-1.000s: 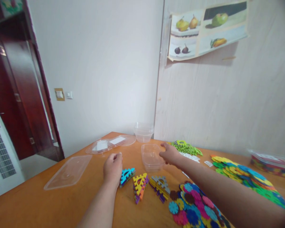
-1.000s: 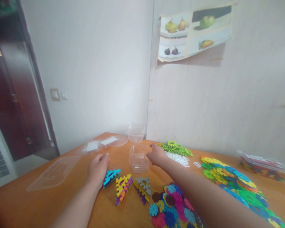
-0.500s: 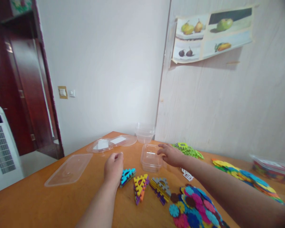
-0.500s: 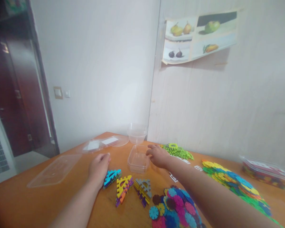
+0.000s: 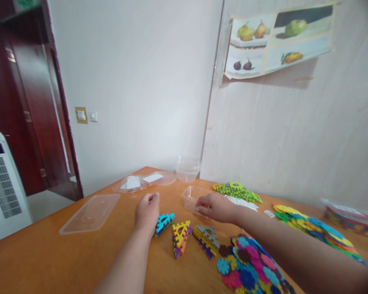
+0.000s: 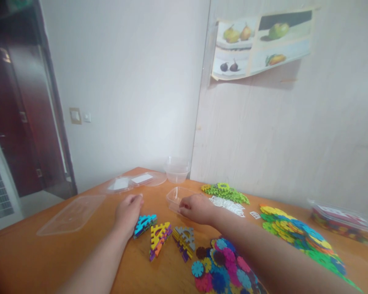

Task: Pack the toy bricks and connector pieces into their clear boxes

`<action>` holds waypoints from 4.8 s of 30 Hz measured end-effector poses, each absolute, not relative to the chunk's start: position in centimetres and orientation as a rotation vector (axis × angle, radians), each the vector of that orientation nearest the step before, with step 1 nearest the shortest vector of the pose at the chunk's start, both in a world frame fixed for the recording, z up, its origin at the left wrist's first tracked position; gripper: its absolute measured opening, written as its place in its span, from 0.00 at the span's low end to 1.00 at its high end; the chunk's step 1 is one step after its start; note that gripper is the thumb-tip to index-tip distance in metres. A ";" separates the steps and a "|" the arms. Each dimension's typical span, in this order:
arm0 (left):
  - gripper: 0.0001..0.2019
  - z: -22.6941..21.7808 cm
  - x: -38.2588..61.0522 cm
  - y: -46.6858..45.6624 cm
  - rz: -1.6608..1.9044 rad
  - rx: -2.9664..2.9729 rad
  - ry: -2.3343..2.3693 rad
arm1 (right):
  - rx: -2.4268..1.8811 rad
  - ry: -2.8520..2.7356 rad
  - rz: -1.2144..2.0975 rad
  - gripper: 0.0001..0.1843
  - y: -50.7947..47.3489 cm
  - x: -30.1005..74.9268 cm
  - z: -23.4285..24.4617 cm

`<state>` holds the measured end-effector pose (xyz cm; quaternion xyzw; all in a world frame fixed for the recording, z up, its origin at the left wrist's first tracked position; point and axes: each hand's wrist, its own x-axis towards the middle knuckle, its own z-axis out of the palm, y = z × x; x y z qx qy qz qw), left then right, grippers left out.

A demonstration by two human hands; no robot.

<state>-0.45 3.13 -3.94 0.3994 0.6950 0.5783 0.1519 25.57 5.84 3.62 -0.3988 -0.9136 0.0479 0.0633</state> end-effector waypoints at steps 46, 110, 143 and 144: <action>0.17 -3.9 -0.3 3.1 1.669 1.157 1.997 | -1.225 -2.825 0.644 0.37 -0.6 29.5 6.3; 0.17 -3.9 -0.3 3.2 1.618 1.175 2.006 | -1.510 -2.741 0.218 0.16 8.5 20.9 2.4; 0.17 -4.1 -0.2 3.2 1.664 1.193 1.976 | -1.199 -2.687 0.433 0.16 3.4 24.6 5.7; 0.17 -4.1 -0.2 3.2 1.664 1.193 1.983 | -1.190 -2.674 0.387 0.15 2.8 25.0 6.1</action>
